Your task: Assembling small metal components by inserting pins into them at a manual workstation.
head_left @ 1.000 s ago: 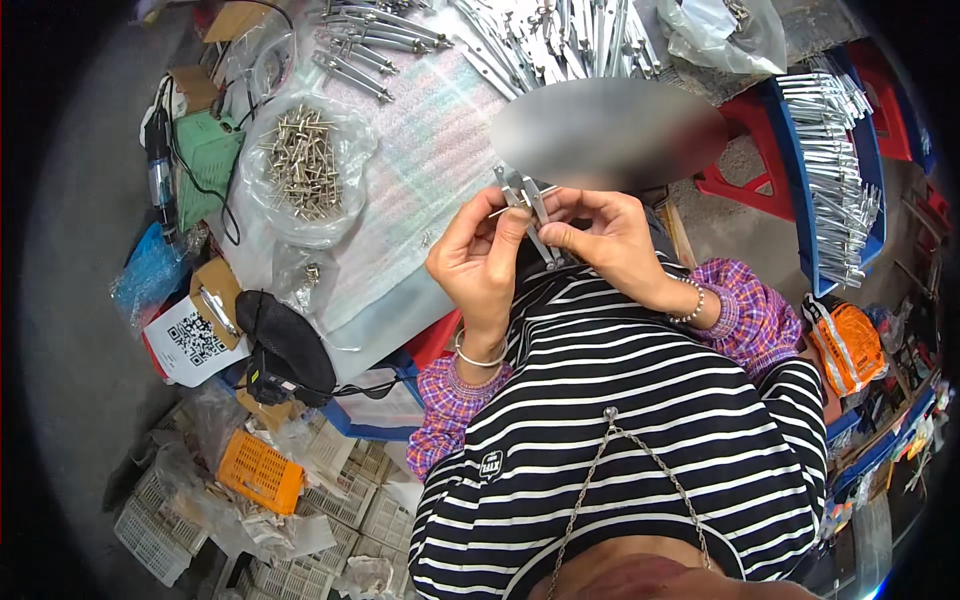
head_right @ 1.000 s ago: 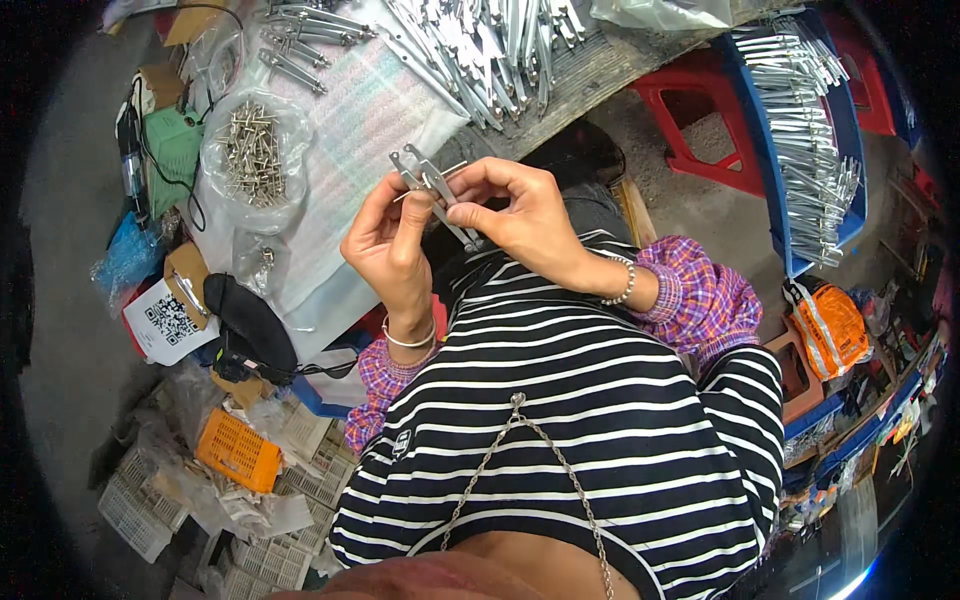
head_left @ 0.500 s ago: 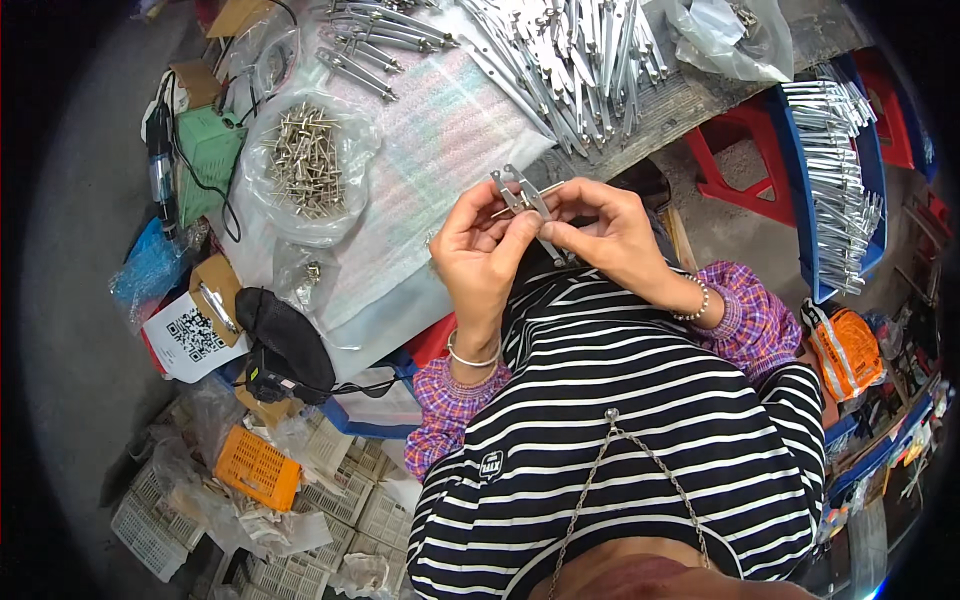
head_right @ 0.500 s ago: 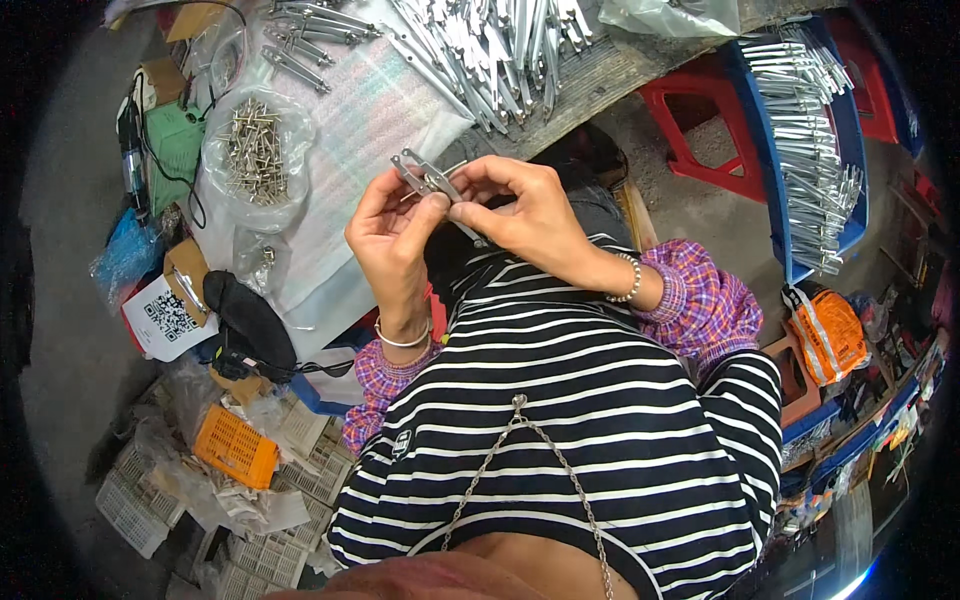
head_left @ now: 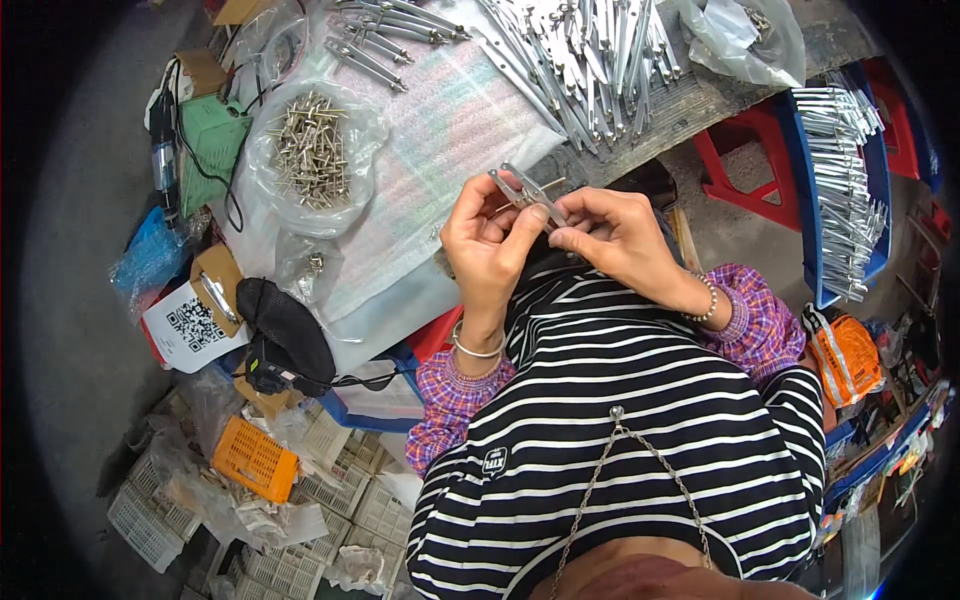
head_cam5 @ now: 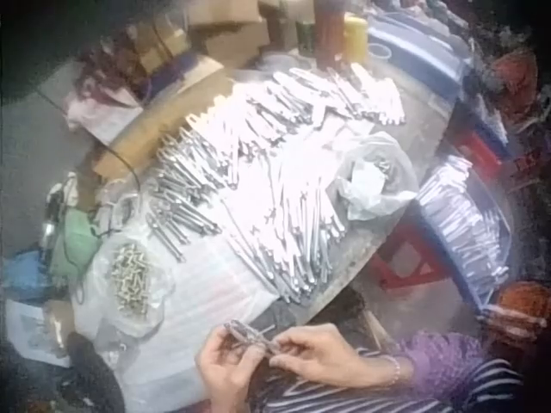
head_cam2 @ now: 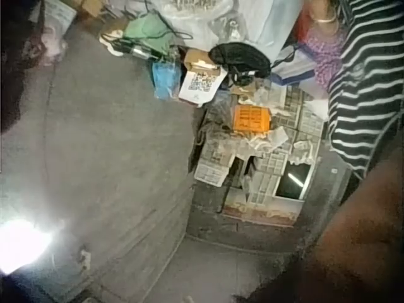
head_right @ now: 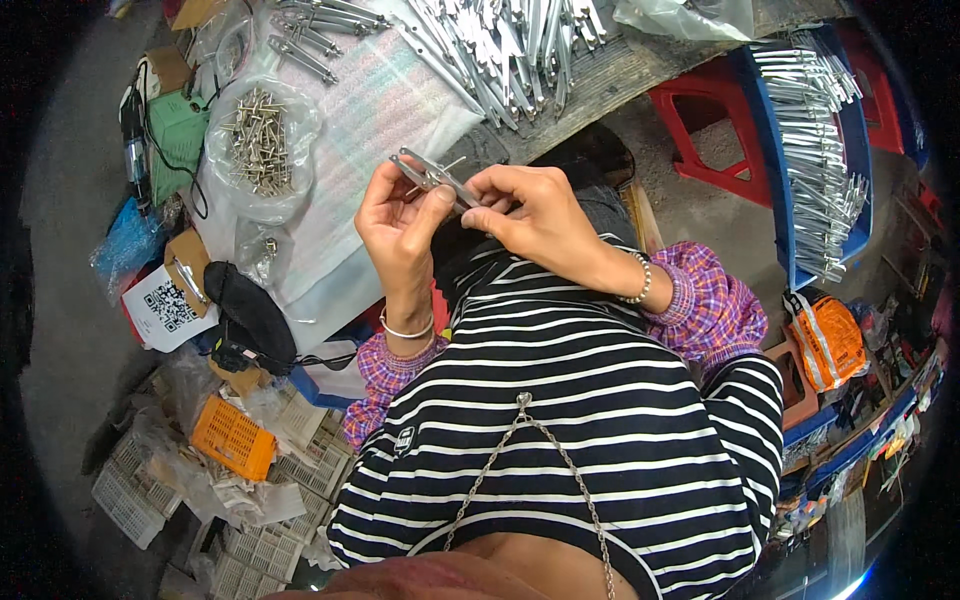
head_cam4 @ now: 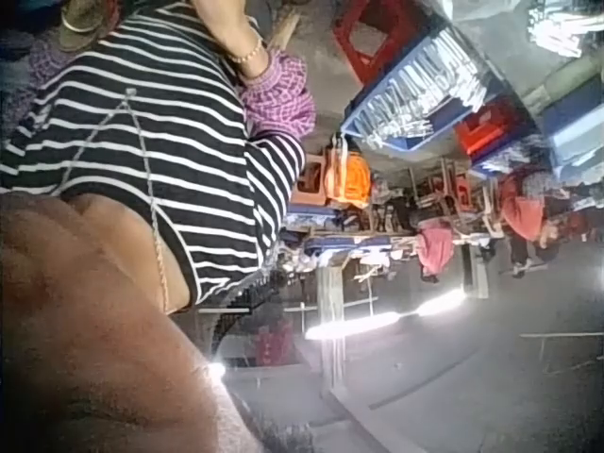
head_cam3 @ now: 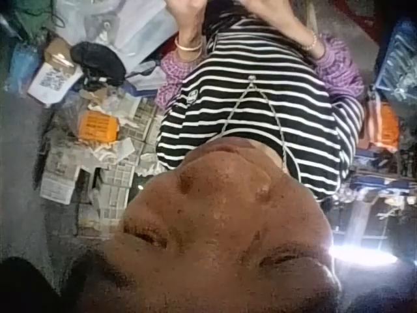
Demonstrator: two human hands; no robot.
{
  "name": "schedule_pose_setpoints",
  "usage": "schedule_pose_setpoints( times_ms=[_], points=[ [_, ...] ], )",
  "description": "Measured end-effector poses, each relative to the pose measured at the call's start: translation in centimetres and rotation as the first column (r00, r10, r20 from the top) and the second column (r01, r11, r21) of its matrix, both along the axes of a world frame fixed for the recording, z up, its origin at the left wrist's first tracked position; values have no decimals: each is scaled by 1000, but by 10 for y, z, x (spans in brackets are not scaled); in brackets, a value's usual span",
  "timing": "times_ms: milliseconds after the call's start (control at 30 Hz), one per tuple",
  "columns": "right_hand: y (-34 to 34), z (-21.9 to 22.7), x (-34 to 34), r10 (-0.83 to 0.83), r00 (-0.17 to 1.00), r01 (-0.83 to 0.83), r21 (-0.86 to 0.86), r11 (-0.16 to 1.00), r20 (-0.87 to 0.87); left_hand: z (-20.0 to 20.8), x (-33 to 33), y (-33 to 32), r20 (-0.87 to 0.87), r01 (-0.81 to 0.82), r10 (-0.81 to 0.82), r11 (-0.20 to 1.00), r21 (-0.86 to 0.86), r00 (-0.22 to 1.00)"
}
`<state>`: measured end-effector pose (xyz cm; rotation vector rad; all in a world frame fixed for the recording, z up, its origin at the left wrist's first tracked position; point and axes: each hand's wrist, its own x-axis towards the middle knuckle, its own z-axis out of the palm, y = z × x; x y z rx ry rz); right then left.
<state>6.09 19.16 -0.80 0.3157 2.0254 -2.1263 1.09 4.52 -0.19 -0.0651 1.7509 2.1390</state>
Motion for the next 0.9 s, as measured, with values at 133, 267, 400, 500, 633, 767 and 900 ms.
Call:
schedule_pose_setpoints(
  times_ms=[133, 267, 400, 500, 633, 767, 900],
  points=[
    [0, 1, 0, 20, 1000, -20, 32, 999, -18, -2, 0, -2, -70, 21, -25, 998, -58, 997],
    [1, 1, 0, 31, 999, -30, 26, 999, -10, -4, 0, -8, -114, 66, -86, 983, -172, 990],
    [0, 2, 1, 21, 999, -20, 30, 999, -35, -2, -1, -5, -89, 65, -83, 980, -190, 993],
    [0, 2, 1, 16, 999, -15, 31, 999, -33, 3, 0, 4, -135, -27, 8, 989, -144, 991],
    [-2, 2, 2, 17, 999, -17, -1, 1000, -46, -1, -2, -9, -152, 40, -77, 971, -235, 985],
    [-2, -2, 2, 19, 999, -18, 11, 1000, -46, 4, -2, -4, -56, 32, -44, 979, -204, 997],
    [-1, -1, 2, 9, 999, -9, -4, 1000, -30, -4, -2, -5, -199, 4, -48, 977, -213, 979]
  ],
)
